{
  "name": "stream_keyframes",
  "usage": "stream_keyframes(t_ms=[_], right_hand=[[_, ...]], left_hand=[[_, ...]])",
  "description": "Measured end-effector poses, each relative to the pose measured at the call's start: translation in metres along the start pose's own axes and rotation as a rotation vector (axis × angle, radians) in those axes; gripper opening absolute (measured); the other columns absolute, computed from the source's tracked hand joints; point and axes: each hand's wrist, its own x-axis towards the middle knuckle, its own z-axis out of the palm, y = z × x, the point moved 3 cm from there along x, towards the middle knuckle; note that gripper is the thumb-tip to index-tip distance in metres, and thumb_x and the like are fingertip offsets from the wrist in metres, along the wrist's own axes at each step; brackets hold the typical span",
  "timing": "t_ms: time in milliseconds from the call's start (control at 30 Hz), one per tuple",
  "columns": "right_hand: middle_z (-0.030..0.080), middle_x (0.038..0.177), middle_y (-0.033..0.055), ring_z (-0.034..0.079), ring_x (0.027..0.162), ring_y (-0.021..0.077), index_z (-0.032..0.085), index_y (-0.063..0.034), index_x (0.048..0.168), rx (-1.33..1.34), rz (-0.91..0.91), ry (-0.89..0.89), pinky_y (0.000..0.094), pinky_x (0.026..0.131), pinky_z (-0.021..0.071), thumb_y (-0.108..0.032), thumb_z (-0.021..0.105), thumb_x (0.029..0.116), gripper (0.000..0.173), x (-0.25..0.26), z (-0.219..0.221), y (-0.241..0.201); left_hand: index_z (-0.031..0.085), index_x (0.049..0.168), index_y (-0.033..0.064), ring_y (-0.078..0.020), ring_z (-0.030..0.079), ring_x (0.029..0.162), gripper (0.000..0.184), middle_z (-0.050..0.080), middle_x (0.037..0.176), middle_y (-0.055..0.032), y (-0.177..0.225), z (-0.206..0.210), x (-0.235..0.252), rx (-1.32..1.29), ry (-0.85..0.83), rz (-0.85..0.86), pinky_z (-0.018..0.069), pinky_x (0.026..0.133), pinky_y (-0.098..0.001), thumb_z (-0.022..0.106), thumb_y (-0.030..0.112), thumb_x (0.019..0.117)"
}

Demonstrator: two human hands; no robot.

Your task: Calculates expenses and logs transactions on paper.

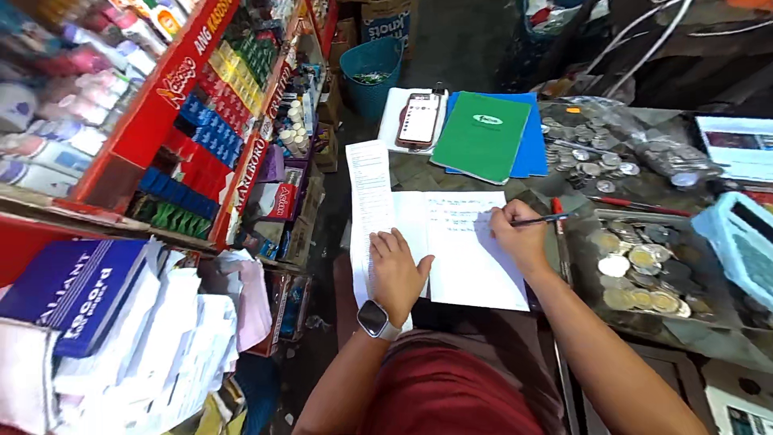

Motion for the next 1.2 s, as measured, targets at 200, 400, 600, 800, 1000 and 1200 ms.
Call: stream_keyframes(t_ms=[200, 400, 600, 800, 1000, 1200], right_hand=[[0.047, 0.060, -0.0052, 0.050, 0.052, -0.0015, 0.046, -0.0077, 0.070, -0.064, 0.046, -0.035, 0.0155, 0.052, 0.0466, -0.008, 0.059, 0.0934, 0.027, 0.001, -0.006, -0.005], [0.046, 0.058, -0.0070, 0.048, 0.051, -0.0027, 0.045, -0.0082, 0.069, -0.013, 0.043, 0.013, 0.0146, 0.053, 0.0442, -0.003, 0.059, 0.0925, 0.027, -0.002, -0.003, -0.013], [0.044, 0.056, -0.0064, 0.046, 0.049, -0.0005, 0.044, -0.0093, 0.067, -0.015, 0.034, 0.000, 0.0164, 0.051, 0.0425, -0.003, 0.059, 0.0911, 0.029, -0.003, 0.001, -0.008], [0.042, 0.056, -0.0059, 0.044, 0.048, -0.0001, 0.042, -0.0103, 0.067, -0.001, 0.058, 0.008, 0.0159, 0.050, 0.0412, -0.002, 0.058, 0.0923, 0.031, -0.003, 0.002, -0.010], [0.042, 0.056, -0.0062, 0.045, 0.048, -0.0002, 0.042, -0.0104, 0.067, 0.004, 0.071, 0.020, 0.0159, 0.050, 0.0431, -0.002, 0.059, 0.0931, 0.032, -0.003, 0.003, -0.010], [0.041, 0.057, -0.0055, 0.043, 0.050, 0.0003, 0.041, -0.0102, 0.067, -0.008, 0.038, 0.011, 0.0166, 0.051, 0.0398, -0.003, 0.058, 0.0928, 0.032, -0.003, 0.002, -0.011]], left_hand=[[0.049, 0.145, -0.0115, -0.0552, 0.048, 0.135, 0.090, 0.052, 0.142, -0.0372, 0.002, 0.003, 0.000, -0.010, 0.035, 0.011, 0.0409, 0.110, -0.0576, 0.045, 0.065, 0.0974], [0.051, 0.142, -0.0124, -0.0571, 0.050, 0.131, 0.088, 0.053, 0.138, -0.0397, -0.001, 0.004, -0.002, -0.033, 0.095, 0.032, 0.0428, 0.107, -0.0611, 0.048, 0.063, 0.0968], [0.050, 0.144, -0.0112, -0.0578, 0.049, 0.131, 0.091, 0.053, 0.138, -0.0397, -0.005, 0.004, 0.000, 0.014, 0.069, 0.032, 0.0423, 0.107, -0.0612, 0.045, 0.066, 0.0965], [0.050, 0.144, -0.0110, -0.0573, 0.051, 0.130, 0.091, 0.054, 0.137, -0.0390, -0.007, 0.004, -0.002, 0.040, 0.080, 0.045, 0.0430, 0.107, -0.0600, 0.042, 0.067, 0.0970], [0.051, 0.143, -0.0110, -0.0570, 0.051, 0.130, 0.092, 0.054, 0.137, -0.0389, -0.008, 0.004, -0.001, 0.053, 0.089, 0.045, 0.0438, 0.106, -0.0595, 0.041, 0.068, 0.0970], [0.048, 0.145, -0.0112, -0.0577, 0.048, 0.133, 0.093, 0.051, 0.140, -0.0397, -0.008, 0.003, 0.000, 0.034, 0.041, 0.036, 0.0401, 0.110, -0.0610, 0.041, 0.068, 0.0972]])
